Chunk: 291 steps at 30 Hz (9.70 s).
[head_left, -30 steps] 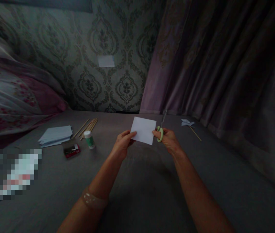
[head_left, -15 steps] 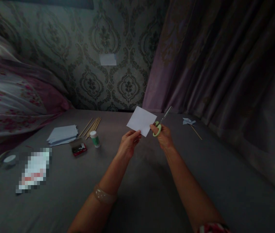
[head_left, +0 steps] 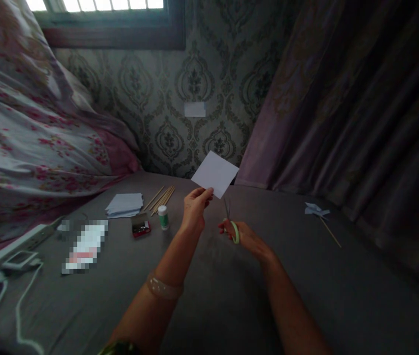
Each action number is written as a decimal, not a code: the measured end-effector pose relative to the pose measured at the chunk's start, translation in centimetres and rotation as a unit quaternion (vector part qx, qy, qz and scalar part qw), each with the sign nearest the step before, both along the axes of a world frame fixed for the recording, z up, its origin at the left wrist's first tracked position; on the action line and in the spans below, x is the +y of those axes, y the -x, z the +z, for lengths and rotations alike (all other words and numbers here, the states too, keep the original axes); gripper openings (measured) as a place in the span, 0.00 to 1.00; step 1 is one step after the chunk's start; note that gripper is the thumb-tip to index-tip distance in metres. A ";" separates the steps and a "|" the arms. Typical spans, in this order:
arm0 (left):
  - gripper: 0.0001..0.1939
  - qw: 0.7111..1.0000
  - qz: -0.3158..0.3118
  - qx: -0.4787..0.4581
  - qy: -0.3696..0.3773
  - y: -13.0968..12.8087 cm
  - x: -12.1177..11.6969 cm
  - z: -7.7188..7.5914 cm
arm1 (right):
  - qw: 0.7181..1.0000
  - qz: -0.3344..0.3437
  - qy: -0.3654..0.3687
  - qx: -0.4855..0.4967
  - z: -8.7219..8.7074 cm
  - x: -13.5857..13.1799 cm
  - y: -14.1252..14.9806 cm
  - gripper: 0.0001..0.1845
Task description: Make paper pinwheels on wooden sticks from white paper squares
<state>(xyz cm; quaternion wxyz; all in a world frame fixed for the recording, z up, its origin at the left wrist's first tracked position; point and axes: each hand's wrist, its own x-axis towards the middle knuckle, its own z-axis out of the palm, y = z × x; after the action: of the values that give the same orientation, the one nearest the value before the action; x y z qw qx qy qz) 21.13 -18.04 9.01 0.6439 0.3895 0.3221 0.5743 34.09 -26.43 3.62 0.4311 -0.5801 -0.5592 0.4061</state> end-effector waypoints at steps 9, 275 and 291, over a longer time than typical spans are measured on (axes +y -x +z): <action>0.14 0.997 -0.034 -0.005 0.066 -2.3 -0.9 -2.7 | 0.999 0.027 -0.009 -0.045 1.1 -1.0 0.0 0.38; 0.21 0.977 -0.157 0.008 0.143 -2.5 0.0 -5.0 | 0.925 -0.315 -0.149 0.154 -0.2 0.2 -4.2 0.17; 0.16 0.981 -0.164 0.007 0.100 -3.9 -2.5 -5.1 | 0.882 -0.364 -0.189 0.233 -1.0 1.2 -2.7 0.18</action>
<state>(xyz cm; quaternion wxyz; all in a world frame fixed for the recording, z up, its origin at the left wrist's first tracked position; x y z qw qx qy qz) 25.06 -20.53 3.94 0.7630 0.3744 0.3143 0.4228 36.78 -25.22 2.65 0.7676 -0.5391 -0.2584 0.2311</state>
